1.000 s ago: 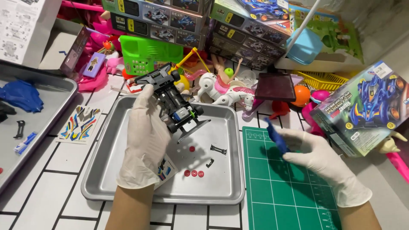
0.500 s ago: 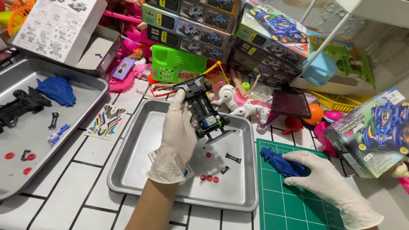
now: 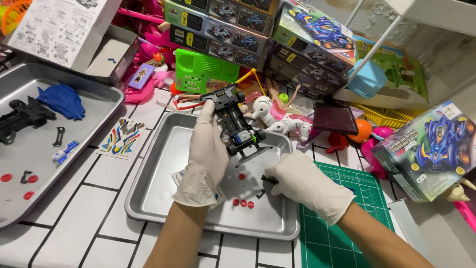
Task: The person assembles a blue toy car chassis on a green cutting mat. They insert two batteries into the chassis, attach the blue body shell, and then use a red screwdriver to tighten the wheels onto the vehicle.
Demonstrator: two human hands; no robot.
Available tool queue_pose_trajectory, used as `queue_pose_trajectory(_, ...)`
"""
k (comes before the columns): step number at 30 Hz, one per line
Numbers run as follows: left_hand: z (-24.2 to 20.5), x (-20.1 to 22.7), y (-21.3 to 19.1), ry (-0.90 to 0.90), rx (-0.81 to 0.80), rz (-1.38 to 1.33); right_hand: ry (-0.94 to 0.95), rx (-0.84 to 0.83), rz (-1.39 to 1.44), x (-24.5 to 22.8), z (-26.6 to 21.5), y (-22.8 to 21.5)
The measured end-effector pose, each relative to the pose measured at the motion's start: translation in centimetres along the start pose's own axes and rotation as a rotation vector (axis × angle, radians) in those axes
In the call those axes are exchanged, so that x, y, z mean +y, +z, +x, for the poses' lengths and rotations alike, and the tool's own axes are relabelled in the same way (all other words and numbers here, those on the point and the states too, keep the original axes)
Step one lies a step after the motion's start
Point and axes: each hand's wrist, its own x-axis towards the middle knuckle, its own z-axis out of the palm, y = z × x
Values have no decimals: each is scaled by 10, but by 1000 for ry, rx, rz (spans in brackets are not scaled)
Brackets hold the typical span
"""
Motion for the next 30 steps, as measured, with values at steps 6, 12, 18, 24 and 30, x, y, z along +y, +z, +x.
queue_pose_trajectory(6,-5,1,0,39,-11,-35,52,-130,33,0,14,2)
queue_pose_trajectory(12,-34,6,36,-57,-57,-1,-45,265,297,27,-15,-5)
queue_pose_trajectory(18,-38,-24,45,-220,-85,107,276,460,965,54,-88,-44)
queue_pose_trajectory(24,-84,-44,79,-467,-156,239,420,441,1170,40,-96,-64)
queue_pose_trajectory(30,-58,-72,64,-545,-247,368,322,362,1103,38,-80,-50)
